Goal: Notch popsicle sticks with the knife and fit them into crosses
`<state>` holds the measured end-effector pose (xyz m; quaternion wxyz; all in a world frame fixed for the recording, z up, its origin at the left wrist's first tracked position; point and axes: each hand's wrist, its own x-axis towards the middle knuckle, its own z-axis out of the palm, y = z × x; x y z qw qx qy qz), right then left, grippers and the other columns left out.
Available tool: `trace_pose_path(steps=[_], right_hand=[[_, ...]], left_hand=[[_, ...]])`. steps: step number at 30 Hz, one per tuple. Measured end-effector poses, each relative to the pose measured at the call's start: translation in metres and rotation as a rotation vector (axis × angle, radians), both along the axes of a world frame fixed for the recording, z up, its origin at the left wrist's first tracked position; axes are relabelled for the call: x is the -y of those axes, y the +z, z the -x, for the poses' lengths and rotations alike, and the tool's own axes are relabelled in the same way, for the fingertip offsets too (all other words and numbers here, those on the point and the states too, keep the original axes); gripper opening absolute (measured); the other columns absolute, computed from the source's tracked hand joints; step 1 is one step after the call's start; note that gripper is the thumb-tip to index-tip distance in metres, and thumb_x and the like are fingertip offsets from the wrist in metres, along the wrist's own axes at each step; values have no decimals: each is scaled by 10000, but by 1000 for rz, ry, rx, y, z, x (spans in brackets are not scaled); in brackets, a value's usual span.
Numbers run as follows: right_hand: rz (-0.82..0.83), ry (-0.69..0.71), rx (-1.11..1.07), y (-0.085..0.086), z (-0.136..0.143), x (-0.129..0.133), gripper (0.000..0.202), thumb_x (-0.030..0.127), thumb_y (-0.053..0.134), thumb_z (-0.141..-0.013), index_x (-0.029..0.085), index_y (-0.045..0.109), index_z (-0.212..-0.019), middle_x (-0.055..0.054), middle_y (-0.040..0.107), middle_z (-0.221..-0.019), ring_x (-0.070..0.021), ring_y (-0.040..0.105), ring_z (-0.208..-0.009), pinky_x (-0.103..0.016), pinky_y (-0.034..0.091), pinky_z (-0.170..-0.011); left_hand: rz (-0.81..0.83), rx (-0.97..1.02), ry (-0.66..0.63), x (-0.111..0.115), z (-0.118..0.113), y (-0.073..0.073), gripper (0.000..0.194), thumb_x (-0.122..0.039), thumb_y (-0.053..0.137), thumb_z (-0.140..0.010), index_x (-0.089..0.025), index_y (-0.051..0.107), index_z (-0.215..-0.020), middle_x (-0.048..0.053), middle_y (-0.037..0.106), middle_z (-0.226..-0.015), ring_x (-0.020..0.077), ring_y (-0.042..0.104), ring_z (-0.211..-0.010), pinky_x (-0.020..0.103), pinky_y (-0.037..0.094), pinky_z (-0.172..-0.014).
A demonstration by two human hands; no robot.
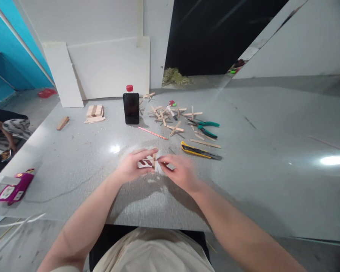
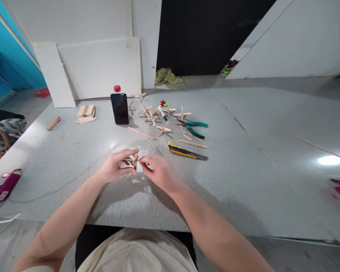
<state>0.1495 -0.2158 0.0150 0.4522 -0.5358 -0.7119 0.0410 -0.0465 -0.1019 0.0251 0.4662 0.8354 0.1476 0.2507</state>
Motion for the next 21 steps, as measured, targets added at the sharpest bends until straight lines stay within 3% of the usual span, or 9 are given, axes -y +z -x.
trace_pose_path(steps=[6, 11, 15, 18, 21], right_hand=[[33, -49, -48, -4, 3, -4, 97, 217, 603, -904, 248, 696, -906, -46, 785, -902, -190, 741, -780, -318, 581, -707], [58, -149, -105, -1, -5, -15, 87, 251, 635, -882, 227, 717, -898, -31, 774, -814, -170, 720, -678, -284, 574, -658], [64, -277, -123, 9, -34, -42, 117, 295, 646, -882, 202, 715, -903, -46, 765, -821, -185, 714, -686, -300, 571, -655], [99, -326, -86, 19, -65, -77, 148, 322, 661, -895, 186, 712, -926, -52, 750, -871, -195, 711, -781, -345, 582, -773], [196, -349, -36, 27, -96, -121, 265, 367, 634, -957, 153, 646, -1113, -61, 687, -1089, -185, 680, -936, -395, 584, -844]], left_hand=[[-18, 25, 152, 0, -1, -11, 866, -345, 863, -724, -352, 429, -1474, 78, 610, -1262, 108, 692, -765, 261, 575, -716], [-42, 33, 300, -7, -3, -19, 1011, -374, 921, -634, -360, 378, -1488, 85, 565, -1302, 125, 654, -852, 265, 567, -731], [-65, -5, 413, -13, -3, -22, 717, -381, 793, -813, -286, 444, -1432, 100, 554, -1300, 141, 627, -898, 276, 578, -727], [-95, -65, 439, -15, -2, -26, 457, -370, 629, -952, -213, 505, -1363, 105, 577, -1281, 175, 638, -957, 341, 591, -788], [-138, -130, 403, -13, -2, -28, 373, -370, 582, -982, -201, 550, -1312, 104, 589, -1288, 193, 639, -1017, 388, 582, -864]])
